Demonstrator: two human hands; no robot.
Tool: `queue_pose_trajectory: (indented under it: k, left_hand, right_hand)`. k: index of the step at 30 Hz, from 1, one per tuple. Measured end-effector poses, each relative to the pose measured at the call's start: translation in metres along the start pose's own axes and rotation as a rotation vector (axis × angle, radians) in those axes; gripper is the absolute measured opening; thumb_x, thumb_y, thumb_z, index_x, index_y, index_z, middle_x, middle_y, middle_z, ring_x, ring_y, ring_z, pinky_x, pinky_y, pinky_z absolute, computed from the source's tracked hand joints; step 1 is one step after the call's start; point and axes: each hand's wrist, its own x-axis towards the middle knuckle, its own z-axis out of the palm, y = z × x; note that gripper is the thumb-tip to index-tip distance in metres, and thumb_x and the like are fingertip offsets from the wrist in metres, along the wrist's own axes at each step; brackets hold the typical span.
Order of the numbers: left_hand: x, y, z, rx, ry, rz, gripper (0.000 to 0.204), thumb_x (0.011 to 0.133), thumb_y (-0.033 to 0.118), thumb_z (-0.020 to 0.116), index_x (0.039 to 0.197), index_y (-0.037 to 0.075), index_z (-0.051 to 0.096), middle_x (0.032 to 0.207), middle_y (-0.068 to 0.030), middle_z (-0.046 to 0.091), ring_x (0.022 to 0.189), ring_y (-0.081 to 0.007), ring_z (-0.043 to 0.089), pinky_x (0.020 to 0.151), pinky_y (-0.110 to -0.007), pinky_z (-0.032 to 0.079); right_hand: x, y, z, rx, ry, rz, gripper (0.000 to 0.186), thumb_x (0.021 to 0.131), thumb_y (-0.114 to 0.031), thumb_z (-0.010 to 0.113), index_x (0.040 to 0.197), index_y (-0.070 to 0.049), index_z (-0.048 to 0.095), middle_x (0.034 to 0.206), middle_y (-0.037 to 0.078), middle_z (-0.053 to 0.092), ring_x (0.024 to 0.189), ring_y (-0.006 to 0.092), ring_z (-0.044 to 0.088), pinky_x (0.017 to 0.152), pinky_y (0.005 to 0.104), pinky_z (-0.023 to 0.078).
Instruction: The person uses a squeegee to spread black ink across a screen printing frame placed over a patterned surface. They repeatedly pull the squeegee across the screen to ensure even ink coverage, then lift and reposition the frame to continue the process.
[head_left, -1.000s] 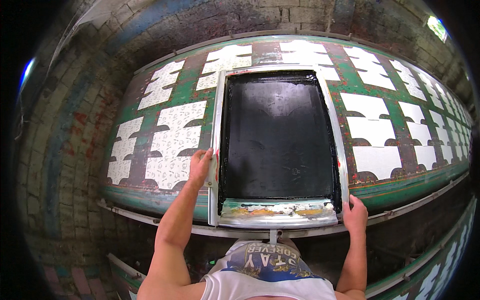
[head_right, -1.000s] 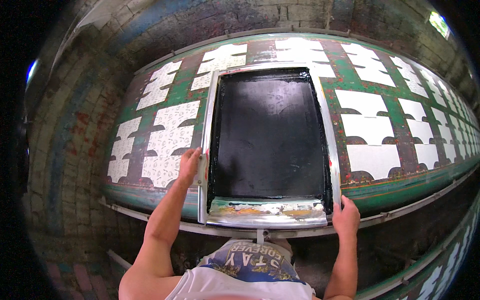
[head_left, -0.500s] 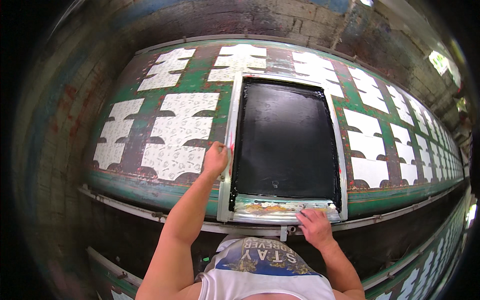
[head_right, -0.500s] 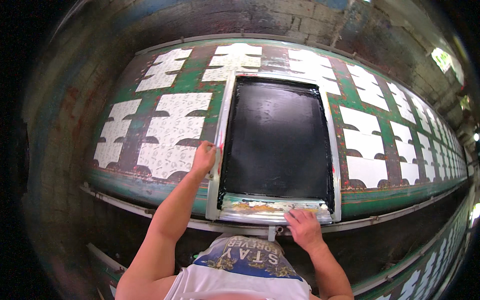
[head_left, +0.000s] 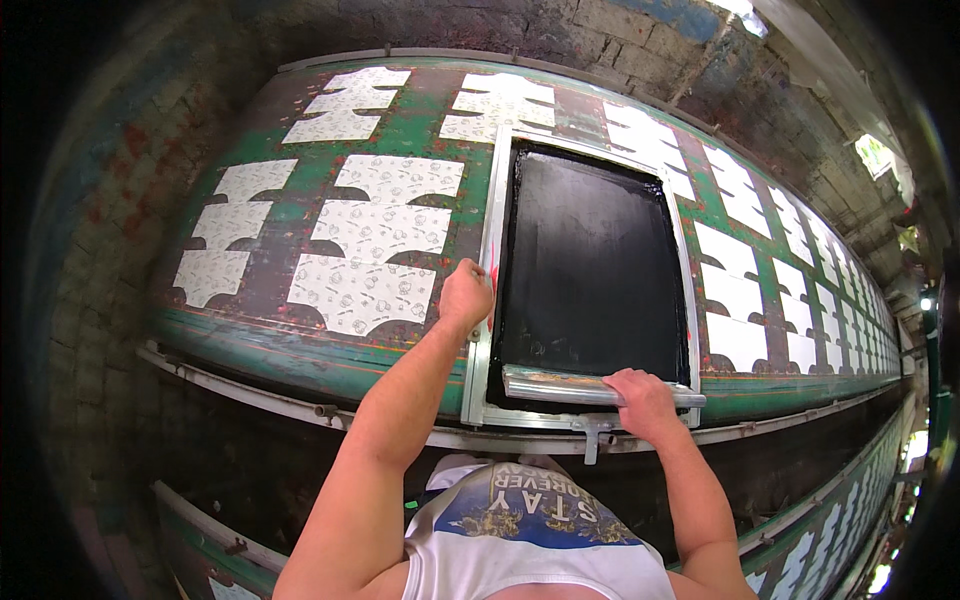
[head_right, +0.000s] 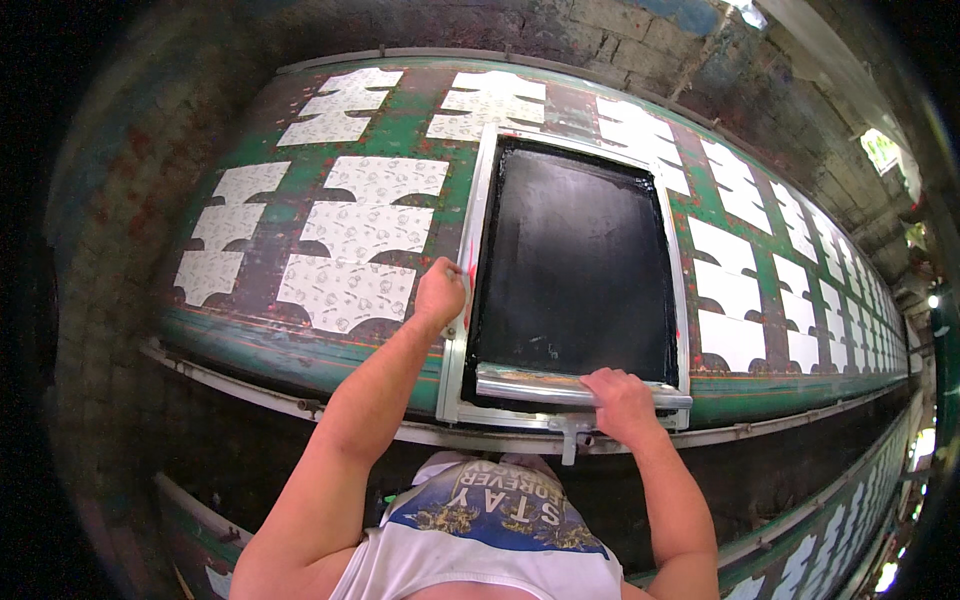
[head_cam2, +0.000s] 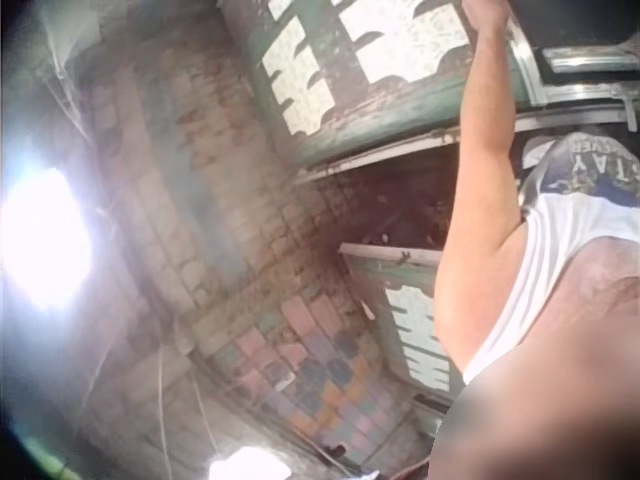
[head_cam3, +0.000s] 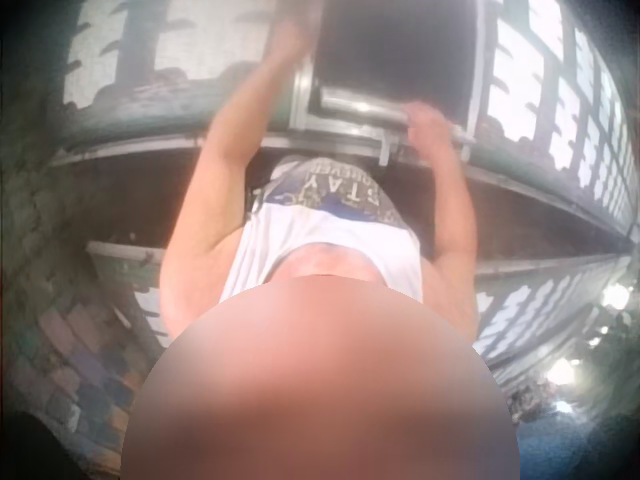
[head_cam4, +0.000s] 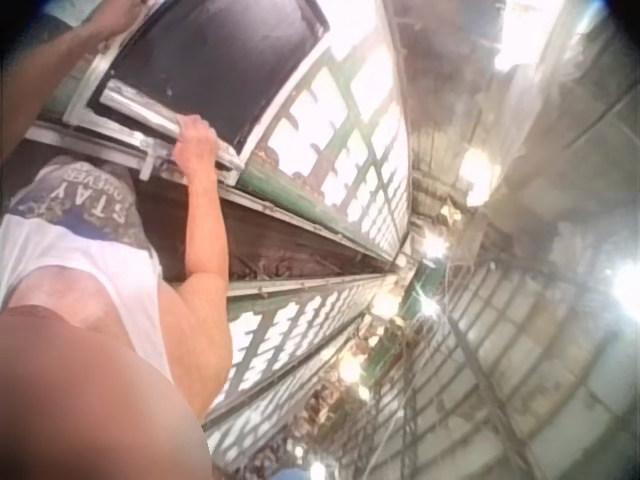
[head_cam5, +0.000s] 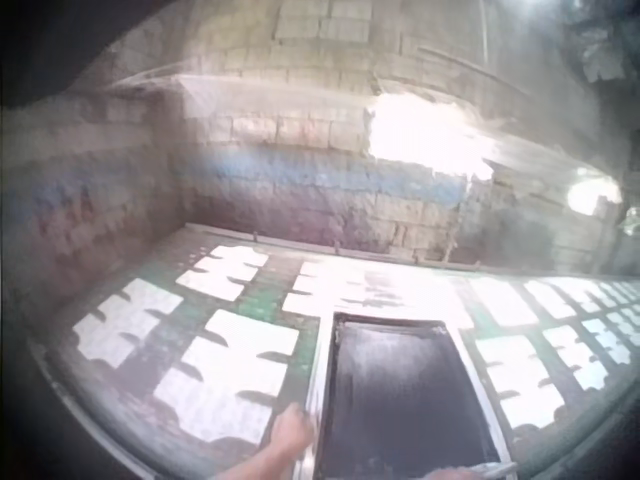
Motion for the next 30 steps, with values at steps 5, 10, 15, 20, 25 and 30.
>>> queue_pose_trajectory:
  k: [5, 10, 15, 20, 25, 30]
  left_hand:
    - [0.000, -0.002, 0.001, -0.014, 0.012, -0.016, 0.021, 0.105, 0.021, 0.061, 0.119, 0.009, 0.071, 0.113, -0.0267, 0.077, 0.111, -0.0478, 0.073, 0.094, -0.057, 0.058]
    - [0.001, 0.000, 0.003, 0.038, 0.032, 0.003, 0.020, 0.104, 0.022, 0.063, 0.117, 0.010, 0.071, 0.110, -0.0274, 0.077, 0.110, -0.0490, 0.073, 0.095, -0.058, 0.057]
    - [0.002, -0.001, 0.004, 0.032, 0.023, 0.016, 0.017, 0.103, 0.020, 0.066, 0.117, 0.010, 0.070, 0.106, -0.0268, 0.077, 0.104, -0.0481, 0.074, 0.091, -0.057, 0.057]
    - [0.005, -0.006, 0.009, 0.072, 0.049, 0.032, 0.015, 0.104, 0.019, 0.067, 0.116, 0.010, 0.070, 0.100, -0.0255, 0.076, 0.098, -0.0466, 0.074, 0.086, -0.056, 0.056]
    - [0.008, -0.011, 0.012, 0.046, 0.067, 0.055, 0.011, 0.104, 0.014, 0.068, 0.113, 0.009, 0.069, 0.082, -0.0234, 0.071, 0.073, -0.0404, 0.069, 0.071, -0.052, 0.052]
    - [0.007, -0.009, 0.014, 0.018, 0.078, 0.091, 0.009, 0.105, 0.009, 0.067, 0.113, 0.006, 0.069, 0.083, -0.0203, 0.069, 0.076, -0.0339, 0.068, 0.074, -0.047, 0.052]
  right_hand:
    - [-0.007, -0.008, 0.011, -0.030, 0.025, 0.018, 0.044, 0.074, 0.004, 0.071, 0.116, -0.010, 0.077, 0.113, 0.010, 0.076, 0.100, 0.0359, 0.073, 0.088, 0.0475, 0.058]
    - [0.020, 0.010, -0.018, 0.102, -0.333, 0.082, 0.032, 0.083, -0.009, 0.078, 0.115, -0.010, 0.076, 0.111, 0.014, 0.076, 0.107, 0.0399, 0.073, 0.090, 0.0517, 0.058]
    - [0.092, 0.054, -0.031, 0.206, -0.827, 0.221, 0.031, 0.089, -0.023, 0.086, 0.115, -0.010, 0.075, 0.104, 0.018, 0.079, 0.108, 0.0443, 0.074, 0.093, 0.0538, 0.057]
    - [0.157, 0.109, -0.019, 0.240, -0.920, 0.115, 0.039, 0.087, -0.023, 0.089, 0.120, -0.009, 0.076, 0.109, 0.016, 0.081, 0.112, 0.0389, 0.076, 0.096, 0.0498, 0.058]
    - [0.248, 0.182, -0.036, 0.328, -0.705, 0.071, 0.031, 0.084, -0.014, 0.088, 0.112, -0.007, 0.076, 0.100, 0.013, 0.081, 0.099, 0.0315, 0.077, 0.091, 0.0447, 0.058]
    - [0.338, 0.239, -0.044, -0.062, -0.349, 0.073, 0.038, 0.087, -0.024, 0.082, 0.122, -0.011, 0.076, 0.115, 0.020, 0.078, 0.114, 0.0413, 0.074, 0.098, 0.0525, 0.060]
